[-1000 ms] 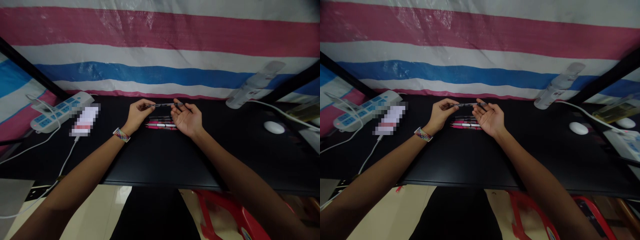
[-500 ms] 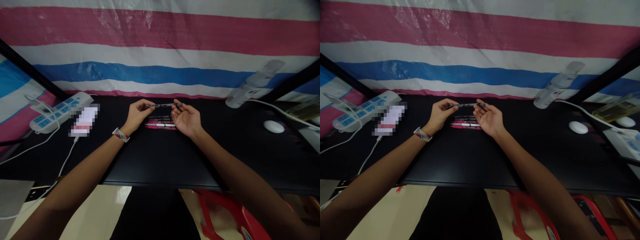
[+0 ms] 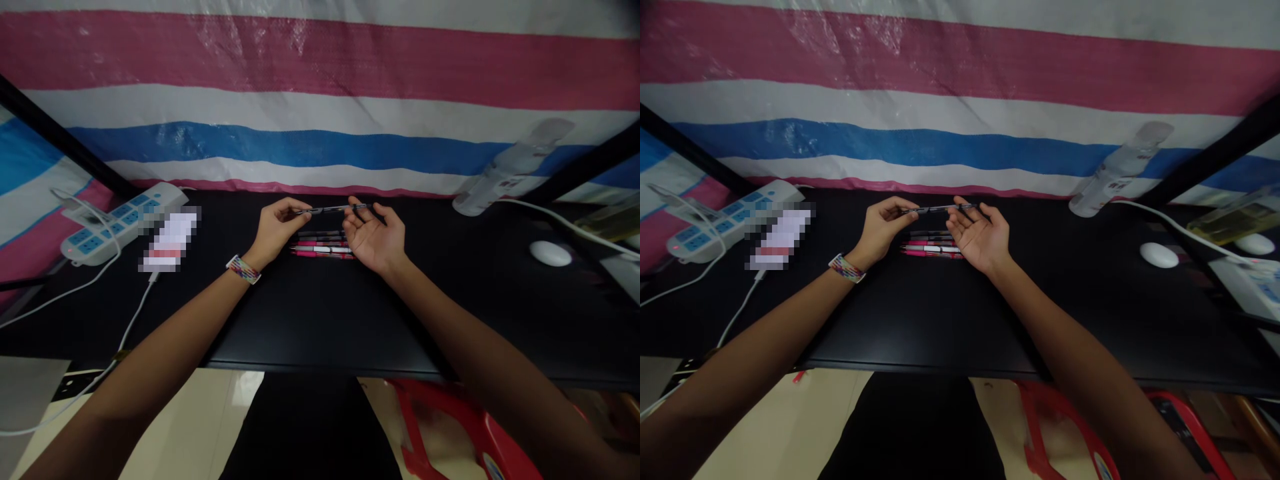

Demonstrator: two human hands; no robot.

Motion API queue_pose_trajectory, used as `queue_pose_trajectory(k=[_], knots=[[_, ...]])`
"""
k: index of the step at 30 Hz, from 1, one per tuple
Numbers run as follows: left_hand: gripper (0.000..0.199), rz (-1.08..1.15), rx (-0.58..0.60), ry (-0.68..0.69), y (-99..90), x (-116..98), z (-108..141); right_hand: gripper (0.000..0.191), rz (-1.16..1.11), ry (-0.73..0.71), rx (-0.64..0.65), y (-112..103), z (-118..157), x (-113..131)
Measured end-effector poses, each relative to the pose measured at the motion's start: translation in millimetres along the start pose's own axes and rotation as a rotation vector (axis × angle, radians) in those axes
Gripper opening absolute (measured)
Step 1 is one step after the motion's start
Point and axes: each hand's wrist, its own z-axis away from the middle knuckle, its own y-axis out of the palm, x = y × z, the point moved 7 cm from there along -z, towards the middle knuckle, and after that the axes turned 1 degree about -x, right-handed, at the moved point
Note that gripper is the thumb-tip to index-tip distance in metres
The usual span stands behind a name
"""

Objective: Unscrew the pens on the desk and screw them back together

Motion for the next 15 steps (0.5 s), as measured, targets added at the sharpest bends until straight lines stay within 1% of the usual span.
queue_pose_trajectory(k=[2, 6, 9, 13, 15], knots=[[0.021, 0.010, -0.010, -0.005, -0.5, 0.2, -0.1, 0.036, 0.000, 0.008, 0.010, 0.9, 0.6, 0.1], [0.021, -0.001, -0.011, -0.005, -0.7, -1.9, -0.3, 0.028, 0.065, 0.002, -0.041, -2.3, -0.6, -0.6], [0.021, -0.019, 0.001, -0.007, -0.7, -2.7, -0.6, 0.026, 0.083, -0.018, -0.063, -3.3, -1.5, -0.6], [0.022, 0.000, -0.003, -0.012, -1.5, -1.9, -0.9, 0.025, -0.008, 0.004, -0.065, -1.2, 0.4, -1.7], [0.023, 0.012, -0.003, -0.015, -1.4, -1.6, -0.9, 0.027, -0.070, 0.018, -0.049, 1.6, 2.0, -1.5]])
